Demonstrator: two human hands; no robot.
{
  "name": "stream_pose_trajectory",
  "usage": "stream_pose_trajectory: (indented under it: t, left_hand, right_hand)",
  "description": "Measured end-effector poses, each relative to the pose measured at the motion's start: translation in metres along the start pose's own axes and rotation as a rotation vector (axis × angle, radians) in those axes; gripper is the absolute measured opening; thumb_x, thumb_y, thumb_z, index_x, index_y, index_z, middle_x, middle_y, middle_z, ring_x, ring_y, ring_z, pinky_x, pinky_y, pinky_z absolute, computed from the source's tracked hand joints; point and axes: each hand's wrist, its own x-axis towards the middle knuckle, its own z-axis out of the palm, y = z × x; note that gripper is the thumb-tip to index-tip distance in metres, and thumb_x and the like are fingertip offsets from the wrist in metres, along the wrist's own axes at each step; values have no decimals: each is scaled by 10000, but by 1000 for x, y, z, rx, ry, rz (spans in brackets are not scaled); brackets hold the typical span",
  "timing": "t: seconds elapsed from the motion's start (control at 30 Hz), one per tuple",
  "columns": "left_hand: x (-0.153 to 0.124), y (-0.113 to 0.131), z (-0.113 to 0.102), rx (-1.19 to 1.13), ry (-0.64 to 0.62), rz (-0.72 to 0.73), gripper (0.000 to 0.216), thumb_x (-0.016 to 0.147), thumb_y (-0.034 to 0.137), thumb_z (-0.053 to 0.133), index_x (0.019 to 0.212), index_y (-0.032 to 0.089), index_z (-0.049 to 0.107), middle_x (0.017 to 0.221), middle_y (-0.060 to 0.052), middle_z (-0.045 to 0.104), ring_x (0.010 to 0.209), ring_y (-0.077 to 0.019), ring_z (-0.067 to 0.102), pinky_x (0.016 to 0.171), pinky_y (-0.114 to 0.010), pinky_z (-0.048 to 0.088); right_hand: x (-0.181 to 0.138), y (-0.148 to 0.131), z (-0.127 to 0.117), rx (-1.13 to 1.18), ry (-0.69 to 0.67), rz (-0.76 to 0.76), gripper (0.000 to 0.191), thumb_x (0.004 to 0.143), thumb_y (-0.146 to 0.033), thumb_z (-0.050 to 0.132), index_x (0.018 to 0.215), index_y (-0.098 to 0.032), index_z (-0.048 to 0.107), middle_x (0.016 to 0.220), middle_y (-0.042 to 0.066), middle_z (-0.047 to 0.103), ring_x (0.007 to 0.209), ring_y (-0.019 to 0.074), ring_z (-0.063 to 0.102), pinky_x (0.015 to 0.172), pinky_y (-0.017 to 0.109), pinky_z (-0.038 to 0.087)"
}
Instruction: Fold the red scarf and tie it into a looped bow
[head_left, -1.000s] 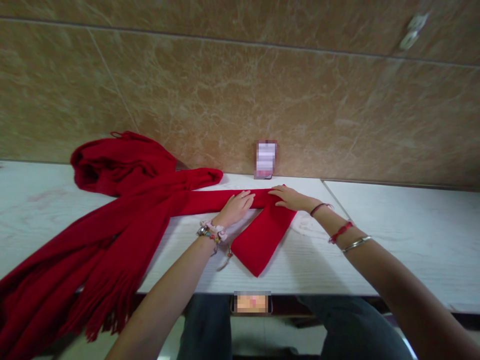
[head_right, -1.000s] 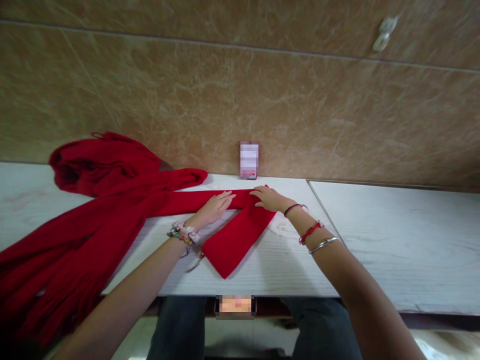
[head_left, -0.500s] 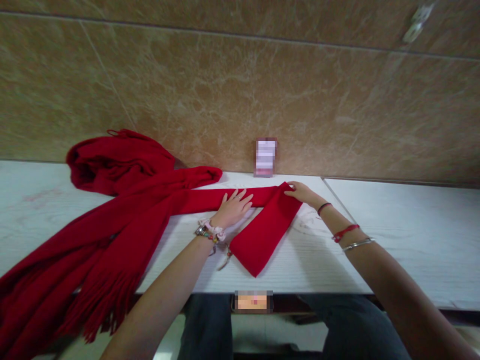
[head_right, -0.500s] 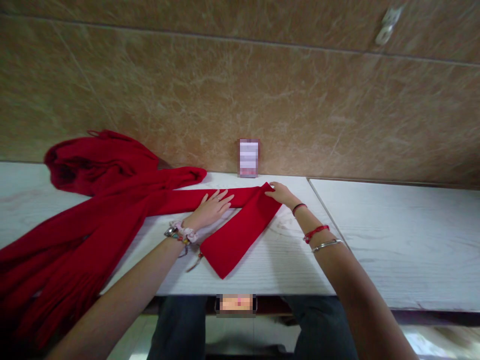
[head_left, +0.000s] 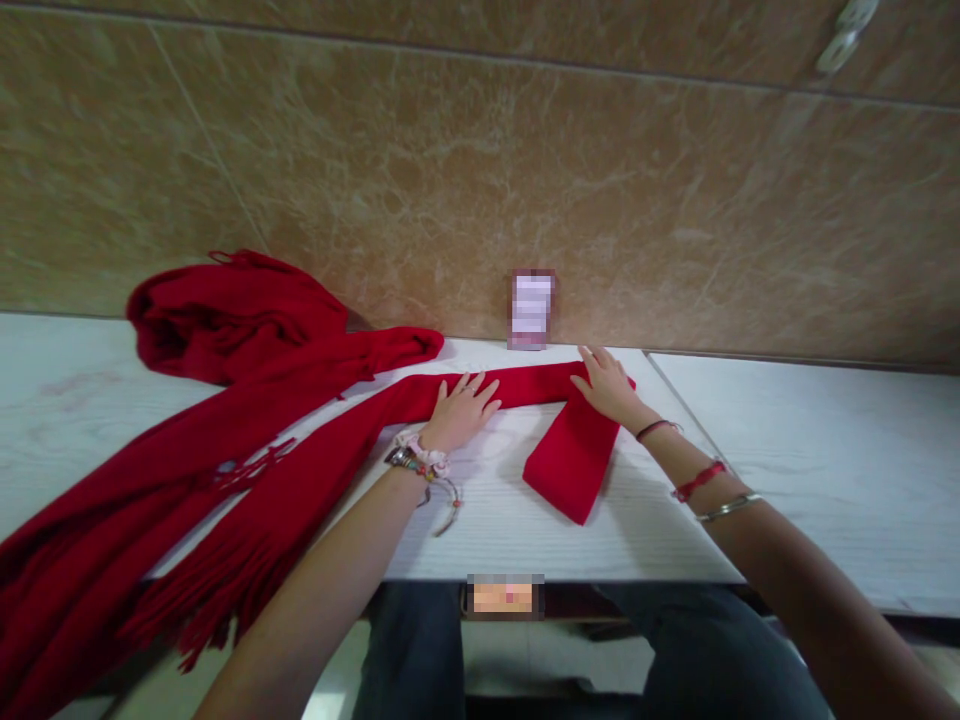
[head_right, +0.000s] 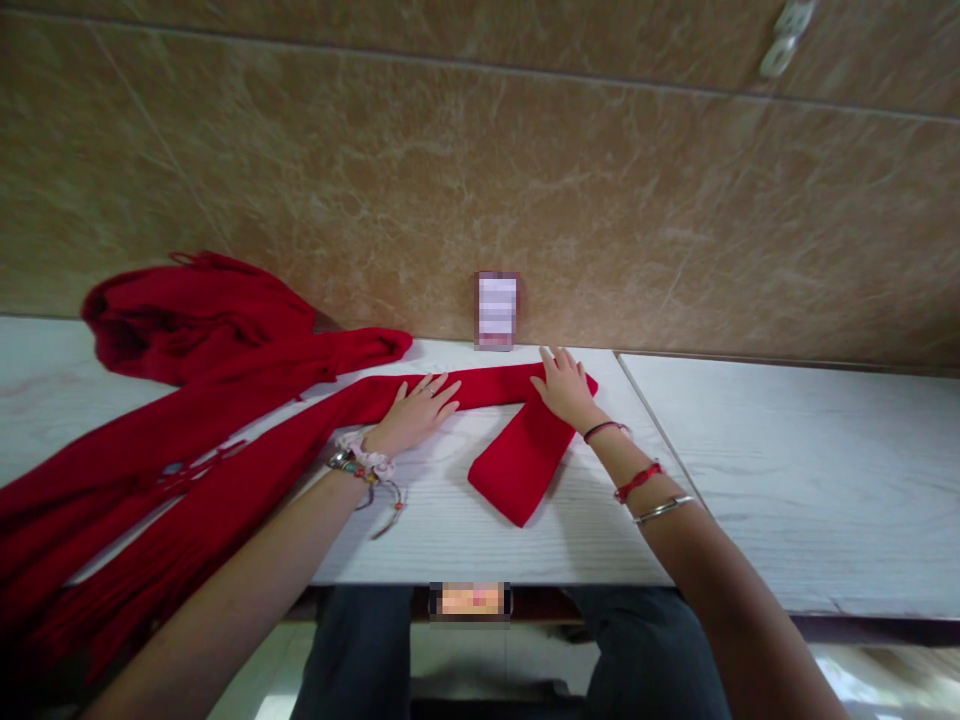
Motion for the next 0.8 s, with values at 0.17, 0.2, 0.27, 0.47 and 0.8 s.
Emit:
stream_pose_trajectory:
  t: [0.17,0.2,0.27,0.47,0.8]
  left_hand:
    - [-1,0,3,0,24,8,472,994,377,317,1440,234,377,1530,-107,328,1411,-307,280,1090,-620,259]
    - [-1,-1,3,4,33,12,474,992,377,323,1438,224,381,1527,-115,333,1409,-311,283,1088,-619,265]
    - [0,-2,4,18,78,39,469,988,378,344,1420,207,409,1517,-126,350,1405,-311,288,1089,-601,278]
    - [7,-5,-1,-14,188,169,354,942,298,489,1259,173,589,1223,-106,606,1094,-203,588,950,-323,463]
    - [5,-6,-9,39,163,218,271,923,194,491,1141,190,652,1085,-69,656,987,-186,623,840,-279,499]
  right_hand:
    - [-16,-19,15,-43,-100,-127,459,956,-296,401,1390,-155,453,1484,175,391,1382,342,313,1063,625,294]
    - [-16,-20,13,-57,-103,-136,452,955,-296,405,1375,-143,473,1474,182,403,1377,348,321,1058,629,299]
    - [-12,-22,7,-73,-102,-212,426,942,-278,442,1331,-125,524,1428,190,461,1344,340,376,1059,603,318]
    - [-3,-33,-13,-161,-249,-499,317,940,-132,418,1149,-85,652,1209,178,644,1107,245,607,951,358,476]
    - [3,-34,-14,-246,-252,-548,283,937,-88,422,1099,-99,655,1119,171,678,1021,248,646,812,324,514]
